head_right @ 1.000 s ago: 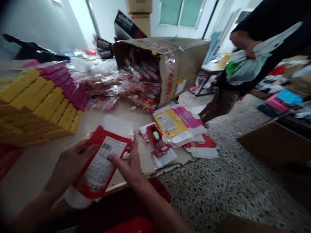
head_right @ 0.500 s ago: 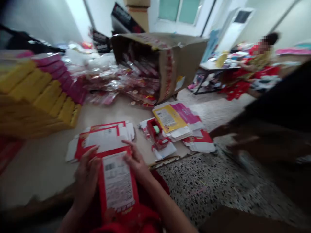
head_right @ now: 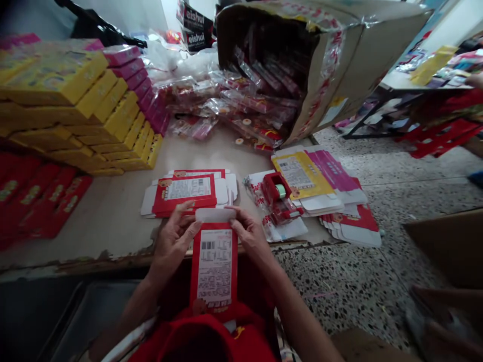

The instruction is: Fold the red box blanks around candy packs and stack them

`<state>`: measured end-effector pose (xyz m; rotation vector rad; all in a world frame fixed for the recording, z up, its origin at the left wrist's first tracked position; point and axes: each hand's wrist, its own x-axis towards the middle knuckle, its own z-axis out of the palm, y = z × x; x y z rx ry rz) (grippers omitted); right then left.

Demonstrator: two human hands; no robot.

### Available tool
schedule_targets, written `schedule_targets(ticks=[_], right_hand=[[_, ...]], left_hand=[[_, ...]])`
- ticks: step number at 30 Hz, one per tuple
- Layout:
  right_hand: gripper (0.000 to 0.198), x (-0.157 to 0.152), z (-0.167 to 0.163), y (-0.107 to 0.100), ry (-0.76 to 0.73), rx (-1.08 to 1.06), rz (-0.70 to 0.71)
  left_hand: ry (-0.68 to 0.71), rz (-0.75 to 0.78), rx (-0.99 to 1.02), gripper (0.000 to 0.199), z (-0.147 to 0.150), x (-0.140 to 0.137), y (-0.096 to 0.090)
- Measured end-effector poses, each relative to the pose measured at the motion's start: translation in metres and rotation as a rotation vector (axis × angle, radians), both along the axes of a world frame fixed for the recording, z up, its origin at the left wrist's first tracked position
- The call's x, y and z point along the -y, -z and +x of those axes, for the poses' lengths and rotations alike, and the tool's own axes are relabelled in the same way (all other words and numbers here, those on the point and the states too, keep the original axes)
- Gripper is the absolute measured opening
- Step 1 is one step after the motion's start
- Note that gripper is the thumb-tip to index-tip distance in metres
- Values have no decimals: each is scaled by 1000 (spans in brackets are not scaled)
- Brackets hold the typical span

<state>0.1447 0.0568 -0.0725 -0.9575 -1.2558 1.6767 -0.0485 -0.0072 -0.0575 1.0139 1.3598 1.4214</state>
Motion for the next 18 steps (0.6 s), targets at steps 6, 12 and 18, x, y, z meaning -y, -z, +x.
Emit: schedule_targets(ticks=[6,12,18], right_hand=[[20,1,12,-3,-17,71,127],[16,2,-3,-22,107,-29,-70],[18,4,12,-13,33,-46,-103]], left_hand=[[117,36,-339,20,-13,3,-17],[69,-121,-205,23,-2,-13,-35],[163,-199,-114,27,-12,-5,-34]])
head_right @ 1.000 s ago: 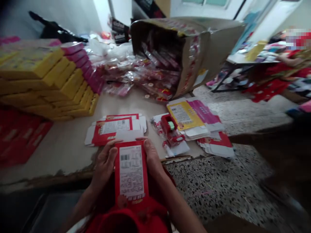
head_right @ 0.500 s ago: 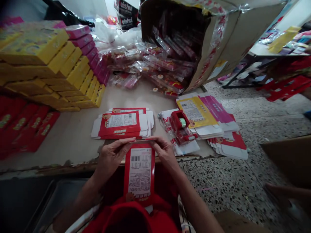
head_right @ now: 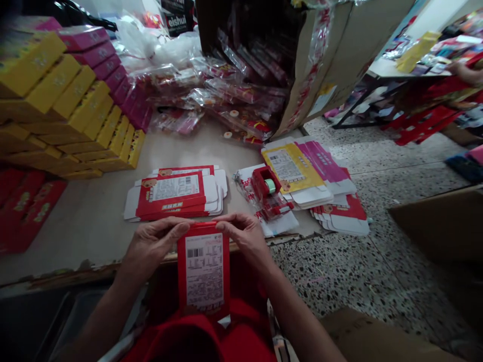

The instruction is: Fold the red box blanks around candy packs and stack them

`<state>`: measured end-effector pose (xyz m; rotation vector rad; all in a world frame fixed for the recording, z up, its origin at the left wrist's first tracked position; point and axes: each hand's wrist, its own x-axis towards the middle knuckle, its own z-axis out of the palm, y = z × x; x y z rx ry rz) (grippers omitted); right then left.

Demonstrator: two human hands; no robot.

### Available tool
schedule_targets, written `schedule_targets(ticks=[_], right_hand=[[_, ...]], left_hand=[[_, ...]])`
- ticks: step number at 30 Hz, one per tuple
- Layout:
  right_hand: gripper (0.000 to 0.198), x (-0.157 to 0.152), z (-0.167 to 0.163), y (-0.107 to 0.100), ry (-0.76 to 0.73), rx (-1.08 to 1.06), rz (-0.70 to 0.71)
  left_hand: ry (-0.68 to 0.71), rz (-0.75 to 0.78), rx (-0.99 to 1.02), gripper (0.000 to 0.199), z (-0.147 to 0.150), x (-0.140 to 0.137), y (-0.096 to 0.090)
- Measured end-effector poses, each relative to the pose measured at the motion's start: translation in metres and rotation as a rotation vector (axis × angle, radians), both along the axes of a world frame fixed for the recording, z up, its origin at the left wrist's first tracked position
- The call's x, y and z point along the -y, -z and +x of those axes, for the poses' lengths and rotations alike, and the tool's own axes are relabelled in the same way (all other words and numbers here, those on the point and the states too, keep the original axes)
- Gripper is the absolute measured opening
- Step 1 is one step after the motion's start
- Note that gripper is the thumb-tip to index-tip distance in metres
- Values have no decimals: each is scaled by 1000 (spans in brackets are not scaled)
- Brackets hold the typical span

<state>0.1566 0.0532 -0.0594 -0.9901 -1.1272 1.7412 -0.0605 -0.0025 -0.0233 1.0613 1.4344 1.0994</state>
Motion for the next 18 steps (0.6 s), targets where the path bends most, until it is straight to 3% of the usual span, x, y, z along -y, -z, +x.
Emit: schedule_targets(ticks=[3,6,10,12,15,16,18], right_hand=[[30,4,8,9,-86,-22,21],[23,10,12,4,-62,75,137],[25,16,34,-31,-32,404,408],[28,13,57,-54,60,533,490],[23,-8,97,-77,391,709,487],[23,-19,108,-80,419,768,466],[28,-40,122,-78,267,835,375]], left_hand=[[51,-84,149,40,2,10,11],[-12,-16,189,30,16,14,21],[-31,43,165,26,35,13,22],[-2,22,179,30,38,10,18],[-15,52,148,32,37,1,7],[-23,77,130,31,37,-3,3],[-28,131,102,30,35,-11,-4]])
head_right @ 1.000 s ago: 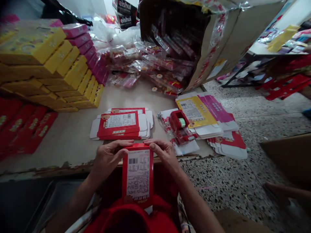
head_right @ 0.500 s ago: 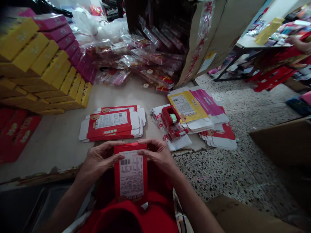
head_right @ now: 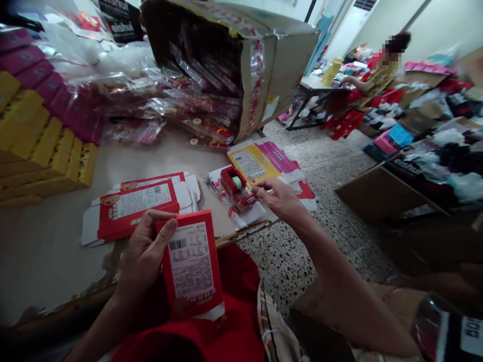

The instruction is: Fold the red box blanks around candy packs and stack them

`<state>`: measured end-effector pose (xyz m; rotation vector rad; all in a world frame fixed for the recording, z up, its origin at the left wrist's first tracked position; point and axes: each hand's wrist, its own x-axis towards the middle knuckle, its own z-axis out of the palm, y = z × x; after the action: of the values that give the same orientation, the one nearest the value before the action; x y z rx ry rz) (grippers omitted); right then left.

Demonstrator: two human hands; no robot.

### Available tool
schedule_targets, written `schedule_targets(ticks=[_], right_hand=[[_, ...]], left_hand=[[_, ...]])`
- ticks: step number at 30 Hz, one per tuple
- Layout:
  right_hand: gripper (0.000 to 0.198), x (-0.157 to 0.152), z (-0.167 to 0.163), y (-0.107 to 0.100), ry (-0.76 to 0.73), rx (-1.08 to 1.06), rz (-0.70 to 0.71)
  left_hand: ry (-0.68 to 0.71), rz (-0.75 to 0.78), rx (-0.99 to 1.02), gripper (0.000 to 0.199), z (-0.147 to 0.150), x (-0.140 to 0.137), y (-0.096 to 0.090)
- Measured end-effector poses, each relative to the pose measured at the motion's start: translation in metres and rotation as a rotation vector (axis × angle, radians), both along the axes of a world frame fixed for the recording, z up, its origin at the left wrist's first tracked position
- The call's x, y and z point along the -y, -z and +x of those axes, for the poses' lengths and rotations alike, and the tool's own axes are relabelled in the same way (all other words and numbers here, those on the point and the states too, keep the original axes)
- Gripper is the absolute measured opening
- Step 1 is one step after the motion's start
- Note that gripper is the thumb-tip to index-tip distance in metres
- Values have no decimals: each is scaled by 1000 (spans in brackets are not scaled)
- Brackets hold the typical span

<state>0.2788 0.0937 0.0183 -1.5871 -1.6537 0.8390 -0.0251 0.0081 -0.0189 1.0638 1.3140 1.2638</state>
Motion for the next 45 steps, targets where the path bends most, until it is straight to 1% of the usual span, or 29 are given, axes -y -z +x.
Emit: schedule_targets(ticks=[2,3,5,7,10,13,15,17,19,20,23,25,27,28,29,30,31,33,35,36,39,42,45], right_hand=[[34,-17,3,7,-118,-36,-180],[35,-23,1,10,-147,-87,-244],[35,-27,-6,12,-132,-210,-299],[33,-23,-13,9,-69,-301,-292],[30,-5,-15,1,49,-382,-216],[29,20,-8,4,130,-441,-195],[32,35,-3,13,176,-494,-252],[37,45,-1,26,213,-567,-325],[42,47,-2,39,226,-628,-365],[44,45,-4,45,227,-643,-362],[47,34,-6,63,229,-635,-290],[48,28,-4,72,240,-608,-224],[46,30,2,74,247,-572,-167],[45,34,5,71,246,-559,-146],[43,40,7,67,219,-550,-137],[45,47,8,59,157,-546,-139],[50,55,7,50,60,-543,-154],[65,66,1,29,-185,-539,-197],[65,68,-9,10,-402,-527,-208],[61,66,-14,2,-469,-504,-194],[53,50,-29,-15,-632,-325,-125],[45,33,-40,-23,-754,-102,-47],[41,21,-47,-25,-817,27,-16]], left_hand=[[-9,35,-1,29,-3,-6,-5],[-29,49,10,30,-5,-8,-6],[-87,62,43,30,-10,-10,-6],[-104,44,79,29,-14,-7,-7],[-2,-23,98,28,-13,-2,-10],[56,-47,98,26,-4,-1,-15],[72,-39,56,27,6,-4,-16],[118,-26,-25,27,16,-7,-15],[170,-4,-114,27,26,-7,-14],[188,11,-155,27,30,-7,-14],[212,51,-256,26,41,-7,-15],[230,57,-273,25,46,-10,-12],[252,63,-275,25,50,-17,-6],[260,67,-277,25,52,-21,-1],[270,70,-272,27,54,-26,5],[281,70,-255,29,55,-31,11],[297,64,-223,32,57,-36,16],[338,32,-140,41,61,-42,25],[380,-3,-75,47,64,-44,28],[393,-12,-63,49,65,-43,27],[397,11,-58,54,65,-37,21],[389,58,-48,58,63,-33,15],[410,86,-19,49,61,-33,14]])
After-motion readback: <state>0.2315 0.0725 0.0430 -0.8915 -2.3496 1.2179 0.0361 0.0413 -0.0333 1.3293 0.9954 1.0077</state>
